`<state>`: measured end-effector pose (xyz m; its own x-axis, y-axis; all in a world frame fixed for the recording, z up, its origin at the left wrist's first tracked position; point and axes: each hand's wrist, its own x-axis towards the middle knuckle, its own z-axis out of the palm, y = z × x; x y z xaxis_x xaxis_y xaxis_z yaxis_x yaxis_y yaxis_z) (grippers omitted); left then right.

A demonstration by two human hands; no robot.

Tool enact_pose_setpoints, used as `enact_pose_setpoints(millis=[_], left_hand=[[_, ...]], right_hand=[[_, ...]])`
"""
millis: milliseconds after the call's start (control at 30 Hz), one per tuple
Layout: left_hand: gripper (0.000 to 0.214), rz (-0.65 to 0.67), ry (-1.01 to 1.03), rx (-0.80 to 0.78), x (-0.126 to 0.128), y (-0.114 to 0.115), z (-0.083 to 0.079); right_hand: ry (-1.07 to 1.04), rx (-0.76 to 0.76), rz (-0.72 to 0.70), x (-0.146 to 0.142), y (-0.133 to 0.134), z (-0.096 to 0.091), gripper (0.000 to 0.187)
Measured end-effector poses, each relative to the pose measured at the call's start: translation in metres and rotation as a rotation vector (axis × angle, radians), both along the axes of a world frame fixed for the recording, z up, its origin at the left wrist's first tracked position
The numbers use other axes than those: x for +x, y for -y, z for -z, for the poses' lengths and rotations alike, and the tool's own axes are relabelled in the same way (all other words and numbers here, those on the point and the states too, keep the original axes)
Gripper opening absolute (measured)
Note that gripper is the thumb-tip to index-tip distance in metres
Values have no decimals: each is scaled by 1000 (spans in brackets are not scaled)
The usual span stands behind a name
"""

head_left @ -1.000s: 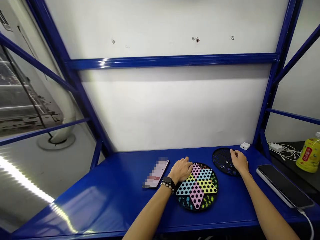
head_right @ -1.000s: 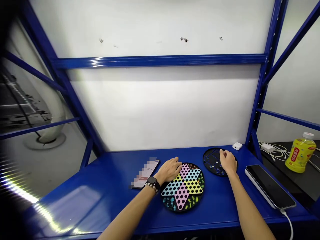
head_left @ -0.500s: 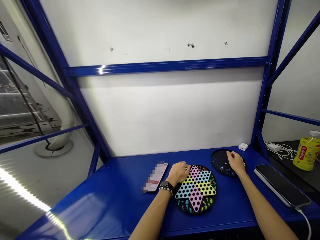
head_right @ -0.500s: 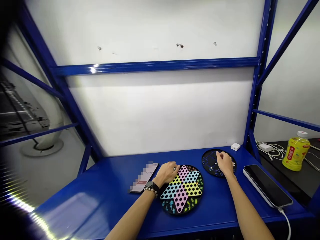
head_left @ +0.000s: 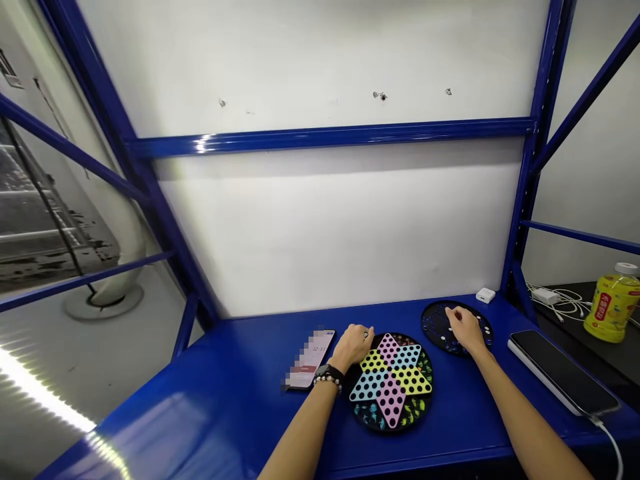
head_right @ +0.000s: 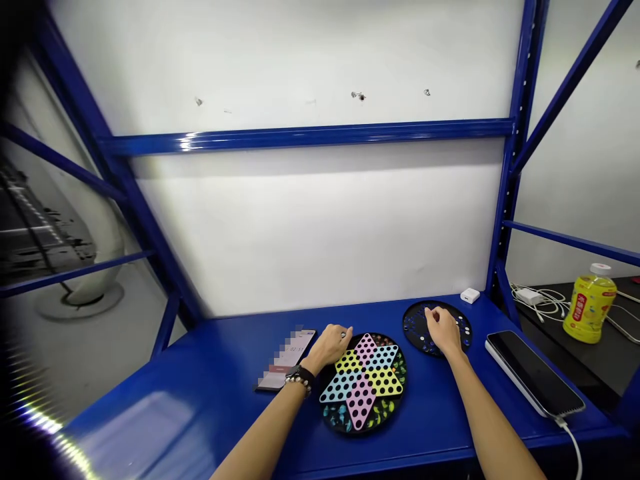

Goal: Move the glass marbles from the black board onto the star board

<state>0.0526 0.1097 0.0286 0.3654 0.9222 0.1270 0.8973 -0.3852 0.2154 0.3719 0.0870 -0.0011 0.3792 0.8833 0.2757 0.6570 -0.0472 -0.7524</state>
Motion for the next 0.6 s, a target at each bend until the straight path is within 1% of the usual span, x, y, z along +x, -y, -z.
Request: enact_pose_setpoints(millis=[200,267,367,467,500,533,600], left_hand=[[53,-29,167,14,-10,-4,0],[51,-56,230,21,-11,-5,-4],[51,-80,330,57,-4,-4,-17],[54,-45,402,98,20,3,-36],[55,-25,415,114,30,6,-41],[56,-1,418,133,41,10,-46],[55,58,368,186,60,18,-53]], right_hand=[[-87,50,-53,-9,-1,0,45],[-151,73,-84,-16,-1,-2,46],[-325,106,-136,-33,0,-9,46],[-630,74,-209,-65,4,-24,44],[-776,11,-250,-78,7,-30,43],[-951,-85,-294,-92,10,-35,44],[-1314,-280,-474,-120,17,-45,47]])
